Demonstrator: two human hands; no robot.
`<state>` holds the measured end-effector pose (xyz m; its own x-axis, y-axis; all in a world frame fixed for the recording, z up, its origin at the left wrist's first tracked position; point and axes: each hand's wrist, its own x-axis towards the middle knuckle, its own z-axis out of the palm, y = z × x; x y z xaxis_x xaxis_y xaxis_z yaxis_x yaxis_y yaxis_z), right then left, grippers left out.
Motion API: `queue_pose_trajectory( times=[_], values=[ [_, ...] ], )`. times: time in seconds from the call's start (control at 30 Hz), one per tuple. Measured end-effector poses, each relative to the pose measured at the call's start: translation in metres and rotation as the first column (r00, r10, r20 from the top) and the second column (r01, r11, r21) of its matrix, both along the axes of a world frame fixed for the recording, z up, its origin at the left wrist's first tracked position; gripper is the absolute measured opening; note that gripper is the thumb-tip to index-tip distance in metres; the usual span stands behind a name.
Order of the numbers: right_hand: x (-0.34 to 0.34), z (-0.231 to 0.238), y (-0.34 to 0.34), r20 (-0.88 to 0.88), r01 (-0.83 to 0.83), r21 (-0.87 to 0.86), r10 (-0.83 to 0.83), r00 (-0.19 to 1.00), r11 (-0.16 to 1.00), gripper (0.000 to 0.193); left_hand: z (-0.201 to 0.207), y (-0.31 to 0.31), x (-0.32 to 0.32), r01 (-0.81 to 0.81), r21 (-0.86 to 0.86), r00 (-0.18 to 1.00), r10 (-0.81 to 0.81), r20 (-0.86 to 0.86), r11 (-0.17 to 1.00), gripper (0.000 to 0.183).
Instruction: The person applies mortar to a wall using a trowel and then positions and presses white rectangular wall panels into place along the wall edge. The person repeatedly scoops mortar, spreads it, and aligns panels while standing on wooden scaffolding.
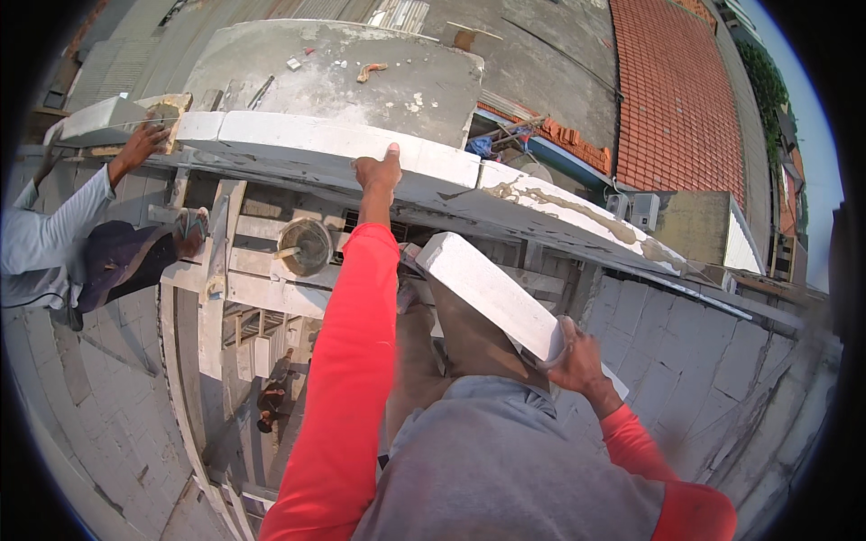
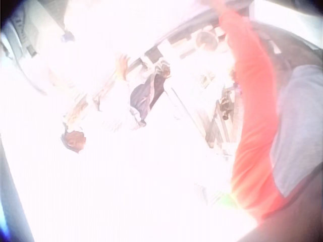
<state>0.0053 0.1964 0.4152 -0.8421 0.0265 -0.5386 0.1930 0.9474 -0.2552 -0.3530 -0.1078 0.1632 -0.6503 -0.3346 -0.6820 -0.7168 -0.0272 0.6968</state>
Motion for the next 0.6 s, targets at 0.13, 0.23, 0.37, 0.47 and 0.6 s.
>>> queue_pose_trajectory(
  times=[0.13,0.23,0.37,0.47,0.6],
  values=[
    [0.019,0.013,0.015,0.015,0.026,0.013,-0.026,1.0,1.0,0.087,0.01,0.0,0.003,-0.049,0.111,0.999,0.051,-0.019,0.993,0.084],
    [0.026,0.019,0.027,0.027,0.04,-0.013,-0.04,0.999,0.999,0.09,0.017,-0.002,0.004,-0.062,0.161,0.996,0.07,-0.051,0.985,0.071],
    [0.032,0.023,0.049,-0.015,0.049,-0.076,-0.05,0.999,0.996,0.088,0.014,-0.009,0.003,-0.005,0.147,0.995,0.019,-0.095,0.989,0.073],
    [0.04,0.026,0.071,-0.079,0.025,-0.089,-0.032,0.996,0.996,0.085,0.007,-0.016,0.003,0.006,0.236,0.994,0.02,-0.107,0.972,0.058],
    [0.049,0.022,0.106,-0.125,0.053,-0.16,-0.074,0.989,0.986,0.079,0.005,-0.022,-0.002,-0.02,0.264,0.999,0.027,-0.022,0.964,0.058]
  ],
)
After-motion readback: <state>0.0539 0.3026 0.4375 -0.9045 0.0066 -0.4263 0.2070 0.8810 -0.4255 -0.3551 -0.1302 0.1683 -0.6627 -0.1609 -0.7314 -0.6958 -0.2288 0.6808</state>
